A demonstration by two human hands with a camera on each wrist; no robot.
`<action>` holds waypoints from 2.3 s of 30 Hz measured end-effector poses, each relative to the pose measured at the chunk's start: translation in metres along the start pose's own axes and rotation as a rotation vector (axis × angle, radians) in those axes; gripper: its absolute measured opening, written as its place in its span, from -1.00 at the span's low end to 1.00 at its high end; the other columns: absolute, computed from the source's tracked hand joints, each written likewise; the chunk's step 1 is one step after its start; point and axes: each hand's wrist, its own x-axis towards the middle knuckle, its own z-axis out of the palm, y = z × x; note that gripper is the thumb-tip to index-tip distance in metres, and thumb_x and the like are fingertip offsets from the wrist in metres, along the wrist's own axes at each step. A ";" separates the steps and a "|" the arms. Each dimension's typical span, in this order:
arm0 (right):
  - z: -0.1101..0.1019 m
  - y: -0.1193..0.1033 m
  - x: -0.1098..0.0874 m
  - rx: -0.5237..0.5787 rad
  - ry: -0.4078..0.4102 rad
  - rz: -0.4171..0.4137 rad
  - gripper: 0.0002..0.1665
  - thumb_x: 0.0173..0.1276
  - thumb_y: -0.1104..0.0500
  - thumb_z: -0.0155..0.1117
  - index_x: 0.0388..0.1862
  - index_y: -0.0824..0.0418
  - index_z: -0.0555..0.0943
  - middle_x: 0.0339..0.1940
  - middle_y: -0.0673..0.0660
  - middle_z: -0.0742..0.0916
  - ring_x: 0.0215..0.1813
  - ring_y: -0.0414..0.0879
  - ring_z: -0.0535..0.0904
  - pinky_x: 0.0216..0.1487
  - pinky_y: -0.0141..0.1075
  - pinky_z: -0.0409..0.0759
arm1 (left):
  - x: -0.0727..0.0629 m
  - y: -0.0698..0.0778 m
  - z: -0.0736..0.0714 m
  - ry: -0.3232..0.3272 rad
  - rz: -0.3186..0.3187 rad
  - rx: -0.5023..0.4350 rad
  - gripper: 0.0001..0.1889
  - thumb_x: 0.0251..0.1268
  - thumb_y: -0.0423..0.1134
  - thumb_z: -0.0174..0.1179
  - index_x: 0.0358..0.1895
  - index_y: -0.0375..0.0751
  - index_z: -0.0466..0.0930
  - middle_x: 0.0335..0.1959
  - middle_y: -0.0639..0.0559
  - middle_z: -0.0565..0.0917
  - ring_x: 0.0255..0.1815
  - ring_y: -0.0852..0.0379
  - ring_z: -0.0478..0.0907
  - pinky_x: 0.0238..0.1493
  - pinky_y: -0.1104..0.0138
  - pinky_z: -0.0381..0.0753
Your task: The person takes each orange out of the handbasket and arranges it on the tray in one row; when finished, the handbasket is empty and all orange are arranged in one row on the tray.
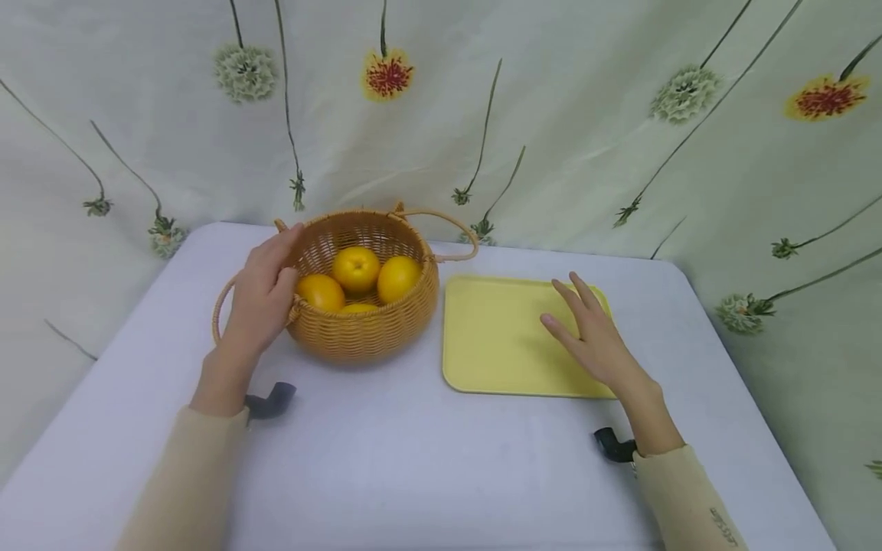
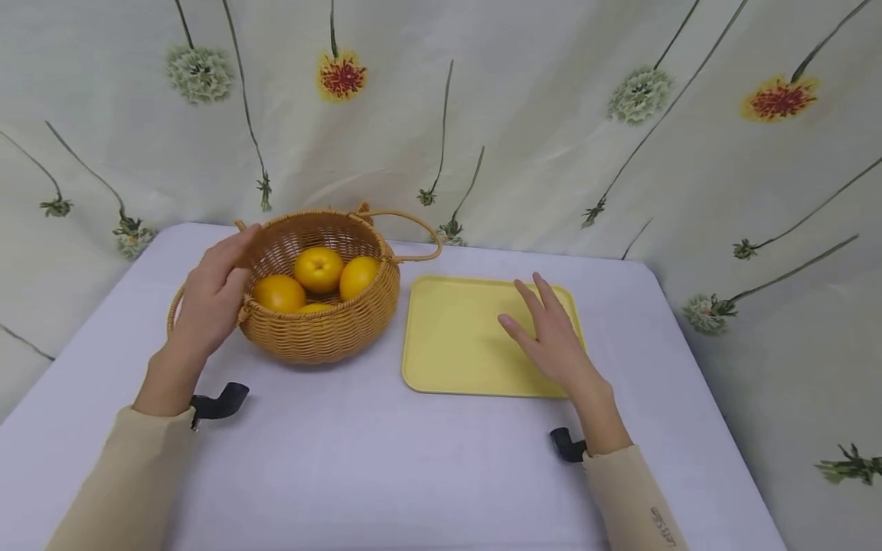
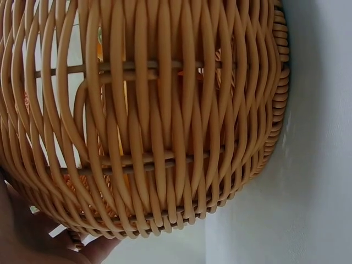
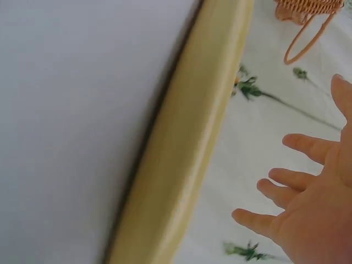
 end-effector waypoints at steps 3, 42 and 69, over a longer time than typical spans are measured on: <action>0.000 -0.014 0.003 0.041 -0.005 -0.031 -0.15 0.65 -0.27 0.03 0.76 -0.02 0.12 0.80 0.18 0.02 0.72 0.38 0.03 0.53 0.49 0.13 | 0.000 0.000 0.005 -0.006 -0.005 0.003 -0.36 0.56 -0.24 -0.21 0.67 0.08 0.24 0.66 -0.08 0.30 0.69 -0.19 0.15 0.66 -0.20 0.12; 0.052 -0.235 0.115 0.368 0.009 -0.366 -0.18 0.47 -0.07 0.41 0.62 0.06 0.36 0.59 0.00 0.49 0.55 -0.14 0.43 0.52 -0.37 0.38 | 0.007 -0.004 -0.003 0.041 -0.002 0.003 -0.37 0.54 -0.22 -0.22 0.65 0.07 0.29 0.64 -0.06 0.36 0.67 -0.16 0.19 0.68 -0.15 0.13; 0.083 -0.259 0.127 0.131 -0.263 -0.257 -0.17 0.39 0.00 0.50 0.59 0.06 0.43 0.48 0.02 0.61 0.44 -0.07 0.55 0.41 -0.32 0.54 | 0.006 -0.004 0.004 0.039 0.004 -0.014 -0.37 0.55 -0.17 -0.21 0.65 0.15 0.29 0.63 0.00 0.37 0.66 -0.12 0.20 0.65 -0.17 0.20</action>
